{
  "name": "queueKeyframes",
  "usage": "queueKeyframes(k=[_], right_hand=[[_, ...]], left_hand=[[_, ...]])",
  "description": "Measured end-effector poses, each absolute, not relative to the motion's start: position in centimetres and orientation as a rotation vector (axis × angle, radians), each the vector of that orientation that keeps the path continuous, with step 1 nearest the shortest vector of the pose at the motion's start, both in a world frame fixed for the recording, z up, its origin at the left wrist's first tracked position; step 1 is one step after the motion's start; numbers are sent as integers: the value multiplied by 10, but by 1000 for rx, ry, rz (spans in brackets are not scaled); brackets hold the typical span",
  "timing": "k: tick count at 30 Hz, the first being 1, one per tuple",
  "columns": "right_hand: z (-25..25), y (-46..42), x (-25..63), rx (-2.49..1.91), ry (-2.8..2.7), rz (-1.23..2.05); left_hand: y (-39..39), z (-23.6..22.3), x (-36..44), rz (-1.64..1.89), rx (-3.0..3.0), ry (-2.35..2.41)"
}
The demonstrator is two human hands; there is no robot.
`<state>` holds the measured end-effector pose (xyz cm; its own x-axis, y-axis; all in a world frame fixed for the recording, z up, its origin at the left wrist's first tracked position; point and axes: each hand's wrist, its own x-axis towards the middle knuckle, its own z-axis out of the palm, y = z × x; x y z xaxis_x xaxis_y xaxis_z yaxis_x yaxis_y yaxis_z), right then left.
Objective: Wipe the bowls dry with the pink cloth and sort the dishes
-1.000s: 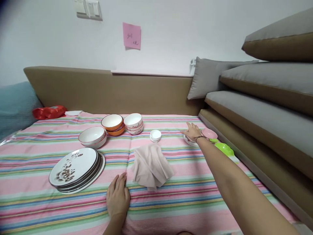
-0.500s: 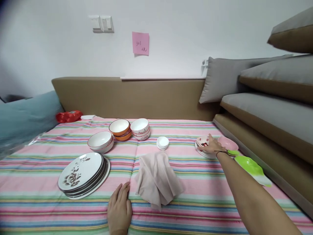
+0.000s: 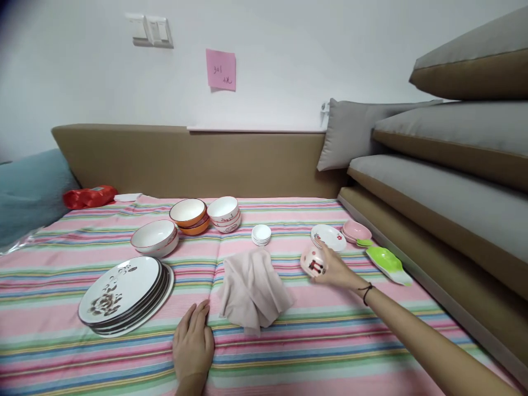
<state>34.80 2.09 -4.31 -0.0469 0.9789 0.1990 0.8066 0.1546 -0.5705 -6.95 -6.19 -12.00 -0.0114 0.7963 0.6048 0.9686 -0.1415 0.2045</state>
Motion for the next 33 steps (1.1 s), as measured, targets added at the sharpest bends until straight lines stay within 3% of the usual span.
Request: queueKeyframes(k=[6,14,21,28,33], right_hand=[[-52,-39,316,-1783,-2038,360],[-24,-57,256,-1445,-2216,672],[11,38,141,-1087,-2274,534],[-30,118,15,-1240,-2258,576],[-49,136,-18,-1302,-2206,556]], left_hand=[[-59,-118,-66,-926,-1988,-1876],[-64,-116,-63,-889,-1991,-1878],[-67,-123,-62,-893,-2010,-1909],[-73,-129,-58,-956,-2037,-2045],[-76,-134,-58,-1025,-2063,-2075]])
